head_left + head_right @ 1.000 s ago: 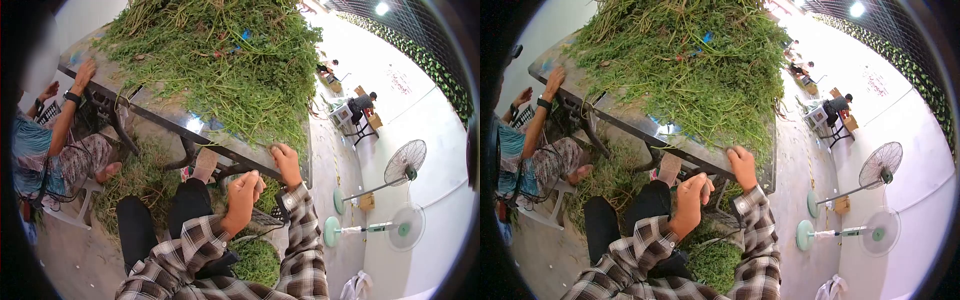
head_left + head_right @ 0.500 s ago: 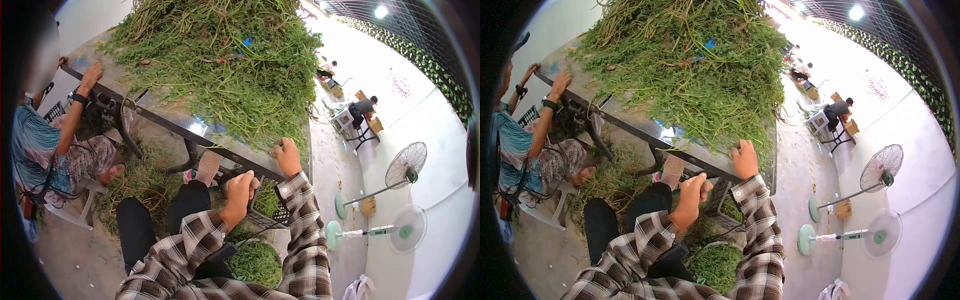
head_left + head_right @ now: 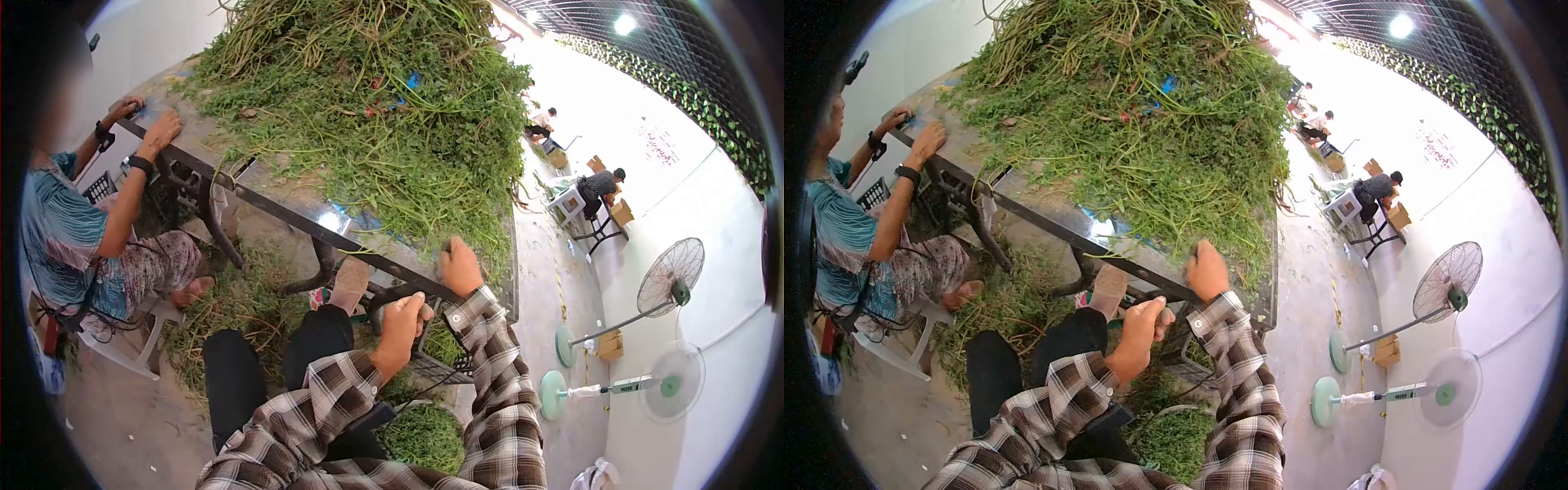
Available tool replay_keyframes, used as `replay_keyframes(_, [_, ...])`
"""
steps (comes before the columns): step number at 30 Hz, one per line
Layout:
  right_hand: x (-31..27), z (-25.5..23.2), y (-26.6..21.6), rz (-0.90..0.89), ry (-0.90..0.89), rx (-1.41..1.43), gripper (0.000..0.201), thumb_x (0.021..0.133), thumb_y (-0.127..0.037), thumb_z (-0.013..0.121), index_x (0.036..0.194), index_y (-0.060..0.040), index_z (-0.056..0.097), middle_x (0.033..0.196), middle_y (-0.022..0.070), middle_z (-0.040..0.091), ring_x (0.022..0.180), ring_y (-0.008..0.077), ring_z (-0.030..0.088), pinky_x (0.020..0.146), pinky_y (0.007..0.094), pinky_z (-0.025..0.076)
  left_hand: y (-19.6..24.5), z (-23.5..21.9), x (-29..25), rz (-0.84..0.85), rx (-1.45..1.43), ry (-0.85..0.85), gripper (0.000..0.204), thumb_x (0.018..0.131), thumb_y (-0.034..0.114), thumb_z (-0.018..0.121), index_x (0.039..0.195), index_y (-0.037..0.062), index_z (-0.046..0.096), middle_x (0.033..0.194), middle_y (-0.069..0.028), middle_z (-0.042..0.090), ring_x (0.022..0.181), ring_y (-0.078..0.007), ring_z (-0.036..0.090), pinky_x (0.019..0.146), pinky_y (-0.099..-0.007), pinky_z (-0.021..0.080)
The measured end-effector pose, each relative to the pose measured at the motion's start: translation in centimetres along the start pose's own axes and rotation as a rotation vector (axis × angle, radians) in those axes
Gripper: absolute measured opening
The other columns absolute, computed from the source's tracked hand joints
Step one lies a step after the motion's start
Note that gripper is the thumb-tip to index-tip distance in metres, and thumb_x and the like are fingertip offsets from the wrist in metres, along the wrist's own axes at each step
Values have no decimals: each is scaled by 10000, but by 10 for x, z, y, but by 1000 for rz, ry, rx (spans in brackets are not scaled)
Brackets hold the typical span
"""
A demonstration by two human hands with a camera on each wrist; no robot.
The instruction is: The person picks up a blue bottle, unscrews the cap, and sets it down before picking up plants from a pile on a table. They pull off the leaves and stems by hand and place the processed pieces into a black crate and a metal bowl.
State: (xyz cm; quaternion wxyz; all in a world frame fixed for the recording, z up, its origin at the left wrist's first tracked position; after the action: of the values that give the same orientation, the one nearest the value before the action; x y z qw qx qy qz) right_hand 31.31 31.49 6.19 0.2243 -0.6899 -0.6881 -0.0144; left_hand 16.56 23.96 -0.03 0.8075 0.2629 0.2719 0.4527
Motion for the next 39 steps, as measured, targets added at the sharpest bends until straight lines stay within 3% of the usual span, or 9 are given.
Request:
replay_keyframes(2, [-2, -16, 8, 51, 14, 48, 151, 776, -101, 535, 873, 10, 500, 766, 193, 566, 708, 395, 563, 644, 434, 447, -1, 3, -1, -15, 3, 9, 329, 903, 248, 487, 642, 57, 548, 599, -7, 506, 482, -79, 375, 461, -257, 308])
replay_keyframes(5, [-11, -50, 3, 360, 4, 827, 165, 848, -143, 519, 925, 3, 525, 647, 29, 525, 544, 77, 451, 453, 234, 346, 1, 9, -4, -20, 19, -24, 314, 907, 258, 484, 687, 49, 567, 575, 8, 477, 490, -76, 384, 460, -253, 307])
replay_keyframes(8, [-25, -68, -4, 377, 86, 1237, 141, 895, -136, 473, 912, -11, 537, 674, 3, 499, 511, 43, 390, 423, 205, 295, -1, 9, -3, -31, 63, -66, 278, 908, 263, 487, 770, 40, 581, 623, 6, 497, 505, -75, 401, 471, -252, 331])
replay_keyframes(16, [-112, -28, -28, 520, 68, 1434, 157, 913, -145, 488, 954, -11, 560, 613, -46, 397, 517, 38, 350, 444, 189, 284, -1, 21, -6, 335, 473, -113, 261, 896, 180, 502, 1067, -7, 563, 766, 2, 537, 620, -74, 469, 558, -231, 395])
replay_keyframes(17, [-121, -23, -32, 542, 94, 1432, 150, 911, -144, 496, 940, -15, 565, 616, -47, 403, 518, 35, 349, 446, 188, 281, 2, 28, -7, 305, 447, -311, 271, 881, 159, 525, 1082, -21, 556, 818, -15, 567, 674, -77, 489, 590, -237, 404])
replay_keyframes(24, [-163, -11, -26, 648, 256, 1486, 125, 904, -144, 511, 851, -35, 540, 594, -51, 402, 493, 35, 340, 439, 195, 275, -5, 32, -23, 126, 743, -359, 199, 852, 155, 547, 862, -35, 606, 694, -56, 582, 639, -102, 498, 577, -277, 406])
replay_keyframes(28, [-178, -13, -6, 620, 379, 1516, 135, 907, -146, 496, 854, -25, 520, 598, -40, 375, 485, 43, 314, 421, 205, 264, -18, 34, -21, 241, 891, -449, 208, 818, 178, 566, 805, -26, 603, 665, -100, 577, 600, -140, 498, 572, -302, 408])
replay_keyframes(30, [-187, -18, 20, 663, 663, 1567, 139, 914, -152, 483, 852, -29, 498, 627, -29, 387, 496, 48, 306, 418, 205, 259, -29, 37, -22, 179, 970, -597, 224, 796, 200, 573, 782, -22, 598, 654, -118, 567, 589, -171, 504, 574, -319, 407])
replay_keyframes(39, [-203, -38, 59, 616, 723, 1564, 100, 914, -142, 480, 877, -49, 489, 685, -17, 410, 510, 50, 318, 420, 205, 274, -47, 42, -27, 11, 931, -713, 240, 823, 228, 564, 795, -4, 622, 683, -75, 599, 641, -146, 533, 607, -302, 416])
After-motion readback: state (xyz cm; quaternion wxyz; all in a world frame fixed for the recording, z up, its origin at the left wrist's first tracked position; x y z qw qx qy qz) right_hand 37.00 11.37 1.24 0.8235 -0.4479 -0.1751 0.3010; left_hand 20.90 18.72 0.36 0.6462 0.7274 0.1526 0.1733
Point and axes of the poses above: each hand's wrist, its own x-axis towards the middle knuckle, its own z-axis out of the palm, y = z × x, the point moved 4 cm from there along x, towards the middle knuckle
